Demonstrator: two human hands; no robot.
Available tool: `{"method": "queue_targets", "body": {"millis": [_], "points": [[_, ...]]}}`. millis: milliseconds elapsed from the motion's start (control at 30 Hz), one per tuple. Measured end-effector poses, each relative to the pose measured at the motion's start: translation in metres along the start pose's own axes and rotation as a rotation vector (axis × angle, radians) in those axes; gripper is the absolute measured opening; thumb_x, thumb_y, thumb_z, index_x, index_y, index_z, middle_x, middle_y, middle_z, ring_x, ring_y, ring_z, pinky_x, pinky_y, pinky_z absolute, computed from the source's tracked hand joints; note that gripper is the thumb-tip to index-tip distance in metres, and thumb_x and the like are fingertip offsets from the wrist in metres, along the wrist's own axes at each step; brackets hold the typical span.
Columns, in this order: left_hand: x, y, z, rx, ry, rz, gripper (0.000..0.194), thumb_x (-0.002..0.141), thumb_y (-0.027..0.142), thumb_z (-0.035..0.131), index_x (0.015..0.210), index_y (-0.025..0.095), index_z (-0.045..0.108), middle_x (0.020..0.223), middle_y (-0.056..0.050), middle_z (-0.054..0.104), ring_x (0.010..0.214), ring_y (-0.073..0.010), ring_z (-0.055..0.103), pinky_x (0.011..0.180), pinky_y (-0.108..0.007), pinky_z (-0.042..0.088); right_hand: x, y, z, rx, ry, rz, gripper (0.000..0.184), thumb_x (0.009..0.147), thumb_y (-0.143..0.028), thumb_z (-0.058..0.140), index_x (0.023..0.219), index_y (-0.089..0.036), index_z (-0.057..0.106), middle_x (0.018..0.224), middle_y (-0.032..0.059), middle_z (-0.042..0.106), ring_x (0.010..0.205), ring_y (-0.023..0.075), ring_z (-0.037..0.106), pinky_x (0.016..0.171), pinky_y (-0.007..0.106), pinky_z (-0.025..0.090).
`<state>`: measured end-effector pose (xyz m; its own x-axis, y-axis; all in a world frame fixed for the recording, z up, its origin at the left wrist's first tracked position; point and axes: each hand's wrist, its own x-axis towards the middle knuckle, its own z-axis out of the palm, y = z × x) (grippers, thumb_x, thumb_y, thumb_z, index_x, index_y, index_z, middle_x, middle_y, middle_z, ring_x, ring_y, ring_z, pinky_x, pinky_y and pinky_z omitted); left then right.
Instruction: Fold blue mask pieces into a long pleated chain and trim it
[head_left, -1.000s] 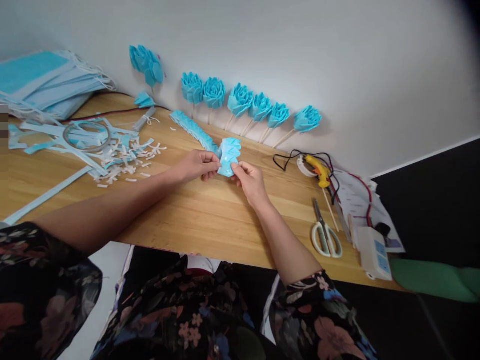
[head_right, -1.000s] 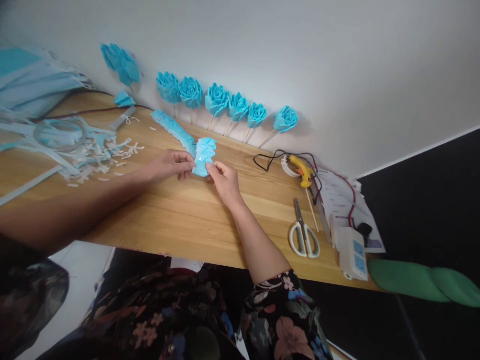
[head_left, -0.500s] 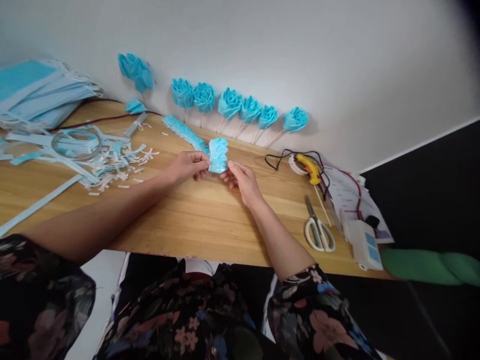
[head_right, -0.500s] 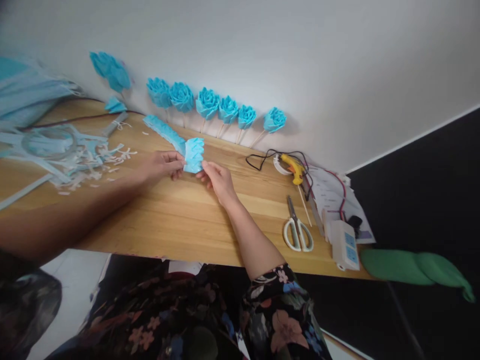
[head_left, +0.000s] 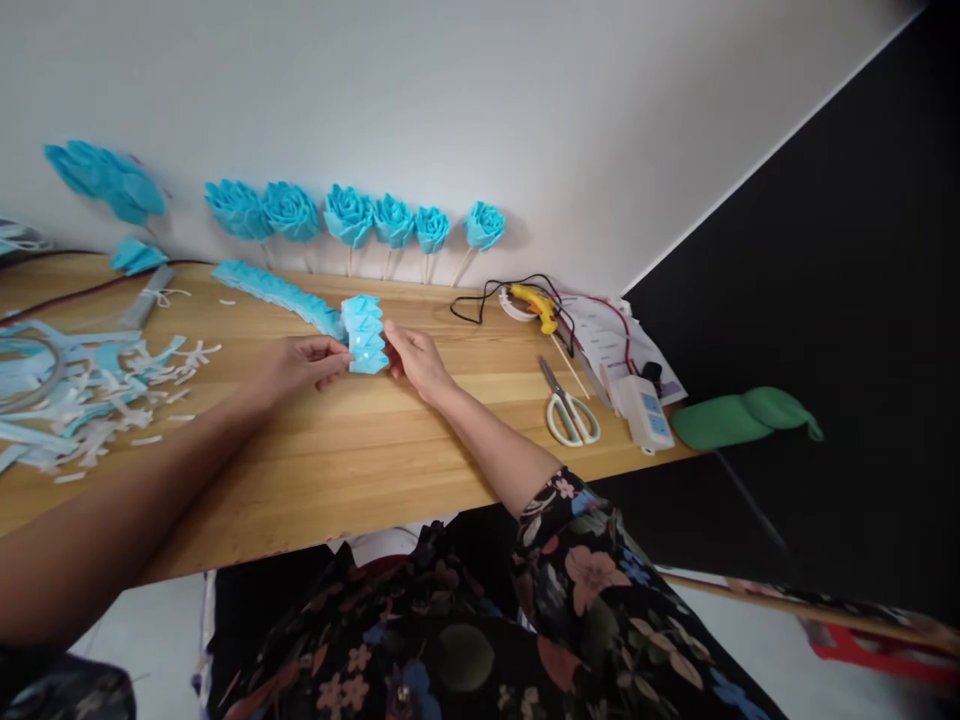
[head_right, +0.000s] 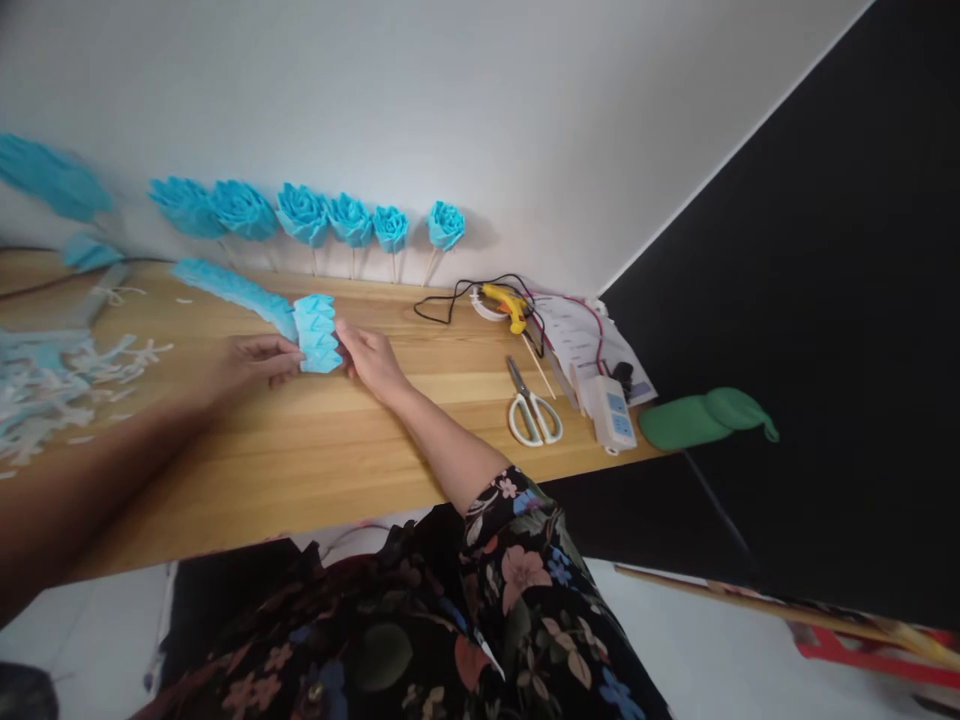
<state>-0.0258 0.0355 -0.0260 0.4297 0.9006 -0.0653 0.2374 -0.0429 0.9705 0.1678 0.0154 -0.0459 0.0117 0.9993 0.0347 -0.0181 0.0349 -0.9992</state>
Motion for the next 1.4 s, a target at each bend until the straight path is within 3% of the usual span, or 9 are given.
{"method": "queue_targets", "body": {"millis": [400, 600, 1067, 1400], "points": [[0.007, -0.018, -0.005, 0.103, -0.063, 0.019, 0.024, 0.078, 0.043, 0.071, 0.08, 0.02, 0.067, 0.064, 0.003, 0.056, 0.054, -0.0086, 0.048, 0.05, -0.017, 0.04, 0.003, 0.002, 0.0, 0.1, 0.015, 0.036, 0.059, 0.074, -0.077, 0.06, 0.067, -0.019, 0.059, 0.056, -0.0039, 0.052, 0.046, 0.0065, 0.044, 0.039, 0.02, 0.029], [0.005, -0.01, -0.001, 0.105, -0.035, 0.032, 0.031, 0.076, 0.048, 0.066, 0.079, 0.017, 0.065, 0.061, 0.002, 0.056, 0.052, -0.0098, 0.049, 0.048, -0.019, 0.04, -0.001, -0.008, 0.001, 0.113, 0.058, 0.091, 0.063, 0.071, -0.08, 0.059, 0.07, -0.018, 0.06, 0.056, -0.0032, 0.052, 0.045, 0.0069, 0.043, 0.038, 0.02, 0.026], [0.001, -0.001, 0.002, 0.024, -0.066, 0.031, 0.031, 0.078, 0.045, 0.063, 0.077, 0.014, 0.062, 0.06, 0.002, 0.054, 0.051, -0.0077, 0.047, 0.048, -0.019, 0.039, -0.003, -0.011, -0.001, 0.118, 0.054, 0.071, 0.065, 0.067, -0.083, 0.061, 0.069, -0.018, 0.06, 0.056, -0.0017, 0.053, 0.046, 0.008, 0.042, 0.038, 0.021, 0.023], [0.001, -0.002, 0.001, 0.028, -0.111, 0.092, 0.027, 0.078, 0.042, 0.063, 0.072, 0.015, 0.064, 0.061, 0.003, 0.055, 0.055, -0.0078, 0.045, 0.052, -0.019, 0.036, -0.003, -0.008, -0.001, 0.068, 0.083, 0.086, 0.065, 0.073, -0.083, 0.052, 0.064, -0.019, 0.056, 0.054, -0.0005, 0.053, 0.045, 0.0092, 0.043, 0.039, 0.023, 0.025]]}}
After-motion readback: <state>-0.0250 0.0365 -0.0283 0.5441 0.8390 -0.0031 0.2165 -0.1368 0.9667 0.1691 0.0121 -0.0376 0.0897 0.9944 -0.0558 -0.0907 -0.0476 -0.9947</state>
